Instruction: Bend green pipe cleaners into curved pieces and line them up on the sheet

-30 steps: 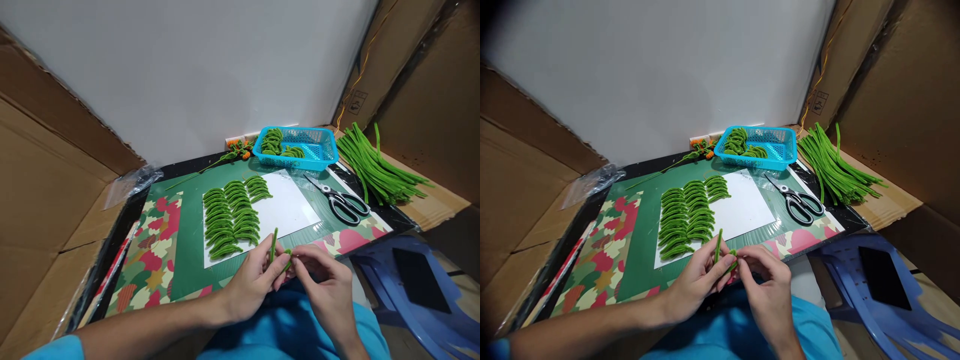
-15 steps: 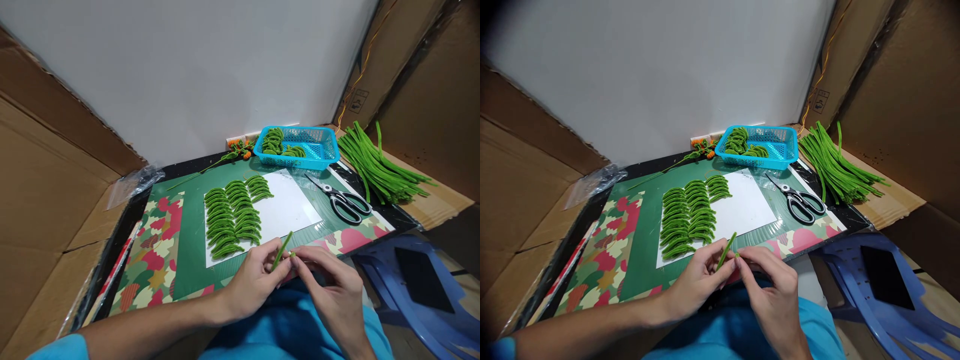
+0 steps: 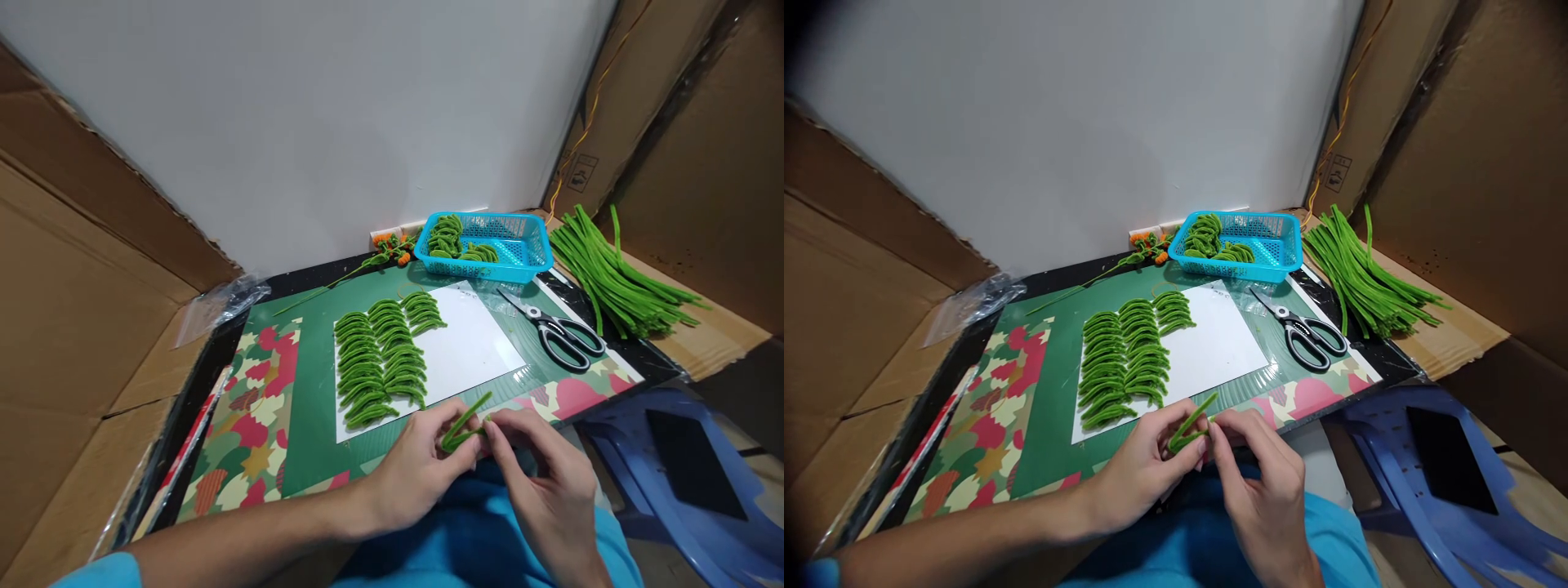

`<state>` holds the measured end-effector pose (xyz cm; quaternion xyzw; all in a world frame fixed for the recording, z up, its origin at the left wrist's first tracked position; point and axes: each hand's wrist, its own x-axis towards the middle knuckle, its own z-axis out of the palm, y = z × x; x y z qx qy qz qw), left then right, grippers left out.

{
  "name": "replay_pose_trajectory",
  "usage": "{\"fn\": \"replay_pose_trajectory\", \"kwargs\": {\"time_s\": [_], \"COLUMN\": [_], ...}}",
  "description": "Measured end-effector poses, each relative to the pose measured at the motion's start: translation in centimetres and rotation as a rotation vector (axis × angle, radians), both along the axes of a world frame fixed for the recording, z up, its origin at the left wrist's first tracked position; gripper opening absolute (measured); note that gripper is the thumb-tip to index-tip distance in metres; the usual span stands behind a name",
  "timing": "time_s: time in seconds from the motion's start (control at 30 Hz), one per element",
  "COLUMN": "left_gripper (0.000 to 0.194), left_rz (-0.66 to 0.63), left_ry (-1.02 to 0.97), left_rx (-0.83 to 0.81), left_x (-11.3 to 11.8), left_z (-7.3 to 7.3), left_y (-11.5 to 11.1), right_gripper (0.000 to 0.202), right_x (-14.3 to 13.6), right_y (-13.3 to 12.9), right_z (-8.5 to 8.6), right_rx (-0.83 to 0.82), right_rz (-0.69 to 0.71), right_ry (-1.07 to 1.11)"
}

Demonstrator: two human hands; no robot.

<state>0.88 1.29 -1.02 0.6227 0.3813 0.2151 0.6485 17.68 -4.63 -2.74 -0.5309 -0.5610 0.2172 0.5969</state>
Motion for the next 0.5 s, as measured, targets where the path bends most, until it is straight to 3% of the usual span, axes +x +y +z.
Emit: {"fn": "replay_pose_trajectory", "kwargs": {"time_s": [0.2, 0.33, 0.43, 0.5], "left_gripper": [0.029, 0.028, 0.029, 0.031], "left_rz": [-0.096, -0.146, -0.143, -0.129], "left_ry": [0.059, 0.028, -0.002, -0.009], "left_rx": [0.028, -0.017, -0.100, -0.131], "left_x": [-0.3, -0.3, -0.4, -0.4], "left_z": [0.6, 1.0, 0.9, 0.8], "left_y": [0.3, 0.3, 0.2, 0.2], "right_gripper": [0.015, 0.014, 0.004, 0.010], "right_x": [0.2, 0.5, 0.8, 1.1], "right_y": [0.1, 0.3, 0.4, 0.4], "right_z": [-0.4, -0.7, -0.5, -0.4], "right_rx": [-0.066, -0.151, -0.128, -0.082], "right_rz": [-0.011, 0.079, 0.110, 0.128], "right_ry": [0.200, 0.418, 0.357, 0.223]}}
